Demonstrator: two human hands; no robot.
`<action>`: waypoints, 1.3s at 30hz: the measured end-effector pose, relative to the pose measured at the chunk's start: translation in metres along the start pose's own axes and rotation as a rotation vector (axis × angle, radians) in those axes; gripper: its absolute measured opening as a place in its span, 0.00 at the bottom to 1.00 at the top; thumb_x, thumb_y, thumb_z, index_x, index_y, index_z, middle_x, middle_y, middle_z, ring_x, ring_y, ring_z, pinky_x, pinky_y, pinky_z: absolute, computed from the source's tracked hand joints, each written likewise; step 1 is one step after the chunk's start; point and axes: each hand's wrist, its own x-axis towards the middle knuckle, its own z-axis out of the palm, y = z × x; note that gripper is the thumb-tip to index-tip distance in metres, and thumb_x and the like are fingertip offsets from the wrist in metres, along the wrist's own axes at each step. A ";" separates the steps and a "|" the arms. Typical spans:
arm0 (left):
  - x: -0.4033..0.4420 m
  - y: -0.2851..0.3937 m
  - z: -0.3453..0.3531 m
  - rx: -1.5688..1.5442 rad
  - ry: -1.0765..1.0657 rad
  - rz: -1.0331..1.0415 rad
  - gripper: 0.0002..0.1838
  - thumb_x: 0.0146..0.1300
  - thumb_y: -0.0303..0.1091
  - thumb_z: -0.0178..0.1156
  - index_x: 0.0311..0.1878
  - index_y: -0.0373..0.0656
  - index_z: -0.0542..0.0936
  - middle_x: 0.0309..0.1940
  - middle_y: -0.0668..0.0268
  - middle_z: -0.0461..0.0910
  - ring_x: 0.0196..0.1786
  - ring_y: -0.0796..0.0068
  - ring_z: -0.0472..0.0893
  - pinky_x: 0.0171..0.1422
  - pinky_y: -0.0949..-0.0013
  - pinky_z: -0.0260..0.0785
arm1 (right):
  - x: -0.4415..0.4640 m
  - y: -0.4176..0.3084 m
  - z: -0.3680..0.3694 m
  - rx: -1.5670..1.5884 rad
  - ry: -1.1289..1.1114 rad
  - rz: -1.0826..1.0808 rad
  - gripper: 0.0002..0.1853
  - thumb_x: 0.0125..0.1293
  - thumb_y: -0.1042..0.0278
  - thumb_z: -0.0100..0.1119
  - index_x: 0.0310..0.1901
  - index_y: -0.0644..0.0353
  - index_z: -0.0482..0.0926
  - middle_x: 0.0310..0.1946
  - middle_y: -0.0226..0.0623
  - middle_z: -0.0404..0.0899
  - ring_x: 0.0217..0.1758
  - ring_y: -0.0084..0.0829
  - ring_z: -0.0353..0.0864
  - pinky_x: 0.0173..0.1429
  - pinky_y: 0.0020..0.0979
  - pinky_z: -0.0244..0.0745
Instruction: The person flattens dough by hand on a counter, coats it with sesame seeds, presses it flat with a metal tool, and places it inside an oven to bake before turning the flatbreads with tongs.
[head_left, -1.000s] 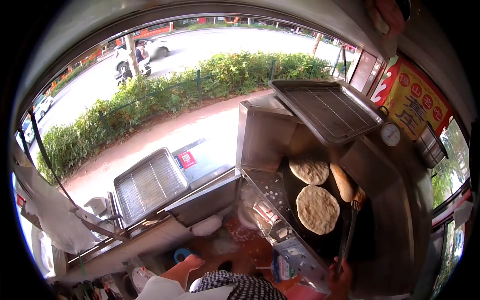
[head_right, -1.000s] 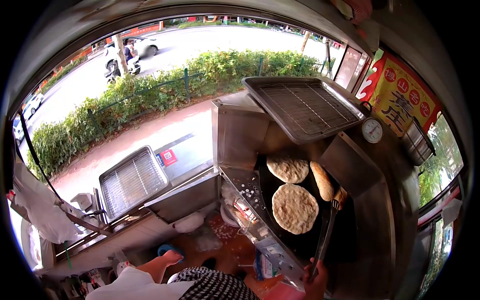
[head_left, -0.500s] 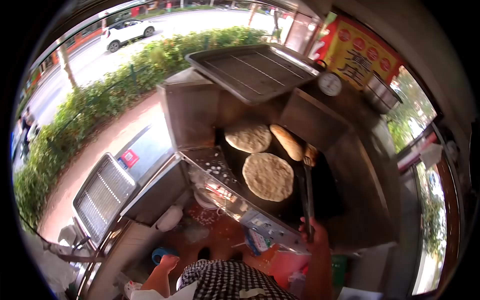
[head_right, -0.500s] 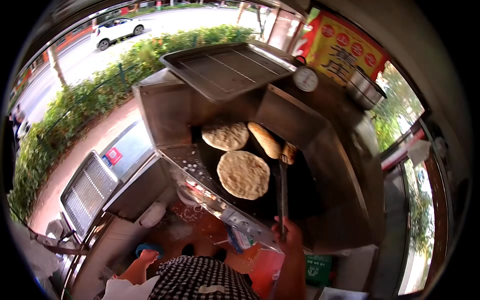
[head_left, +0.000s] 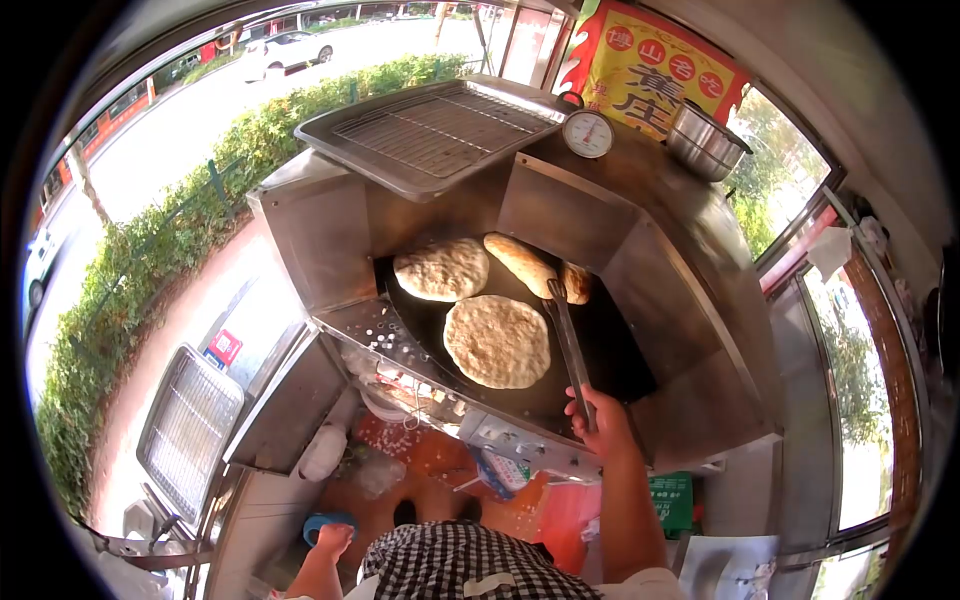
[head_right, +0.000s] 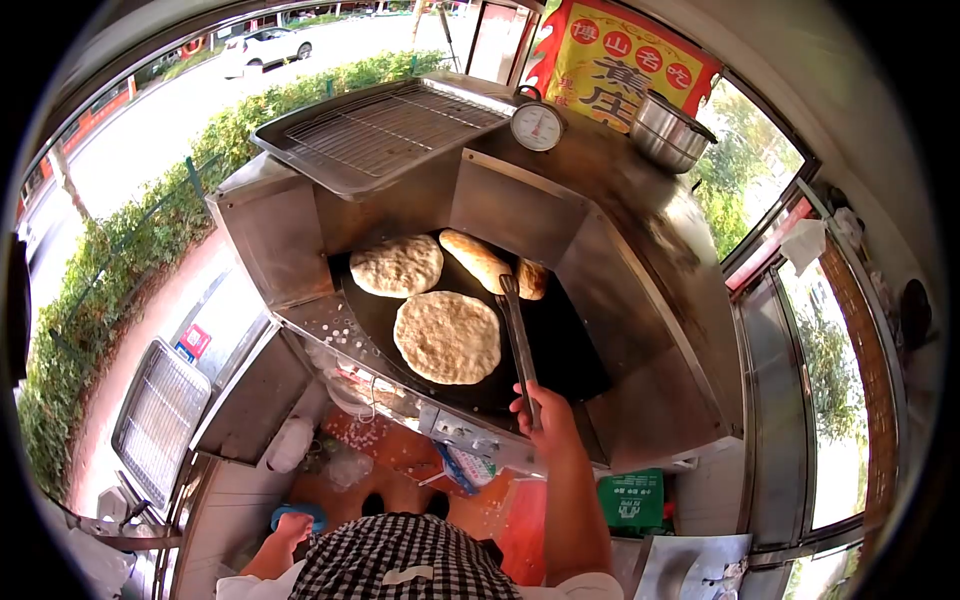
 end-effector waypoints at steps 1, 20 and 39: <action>0.001 0.002 0.001 0.005 0.019 -0.001 0.12 0.67 0.30 0.61 0.25 0.48 0.75 0.23 0.73 0.72 0.23 0.78 0.72 0.25 0.69 0.60 | 0.004 0.000 0.000 -0.005 -0.015 -0.008 0.19 0.79 0.51 0.58 0.55 0.60 0.80 0.31 0.37 0.82 0.24 0.24 0.75 0.27 0.27 0.68; -0.018 0.009 -0.001 0.038 0.030 -0.052 0.09 0.63 0.31 0.65 0.27 0.43 0.81 0.21 0.73 0.74 0.23 0.78 0.74 0.27 0.67 0.64 | 0.006 0.009 0.002 0.063 -0.062 0.042 0.20 0.79 0.50 0.58 0.55 0.61 0.80 0.31 0.38 0.82 0.22 0.25 0.75 0.26 0.28 0.67; -0.011 0.013 -0.003 0.142 0.115 -0.037 0.11 0.63 0.38 0.67 0.30 0.41 0.86 0.21 0.68 0.79 0.21 0.78 0.74 0.25 0.66 0.63 | -0.003 0.015 0.001 0.165 0.009 -0.031 0.20 0.77 0.51 0.60 0.56 0.62 0.80 0.30 0.37 0.82 0.22 0.24 0.75 0.25 0.26 0.67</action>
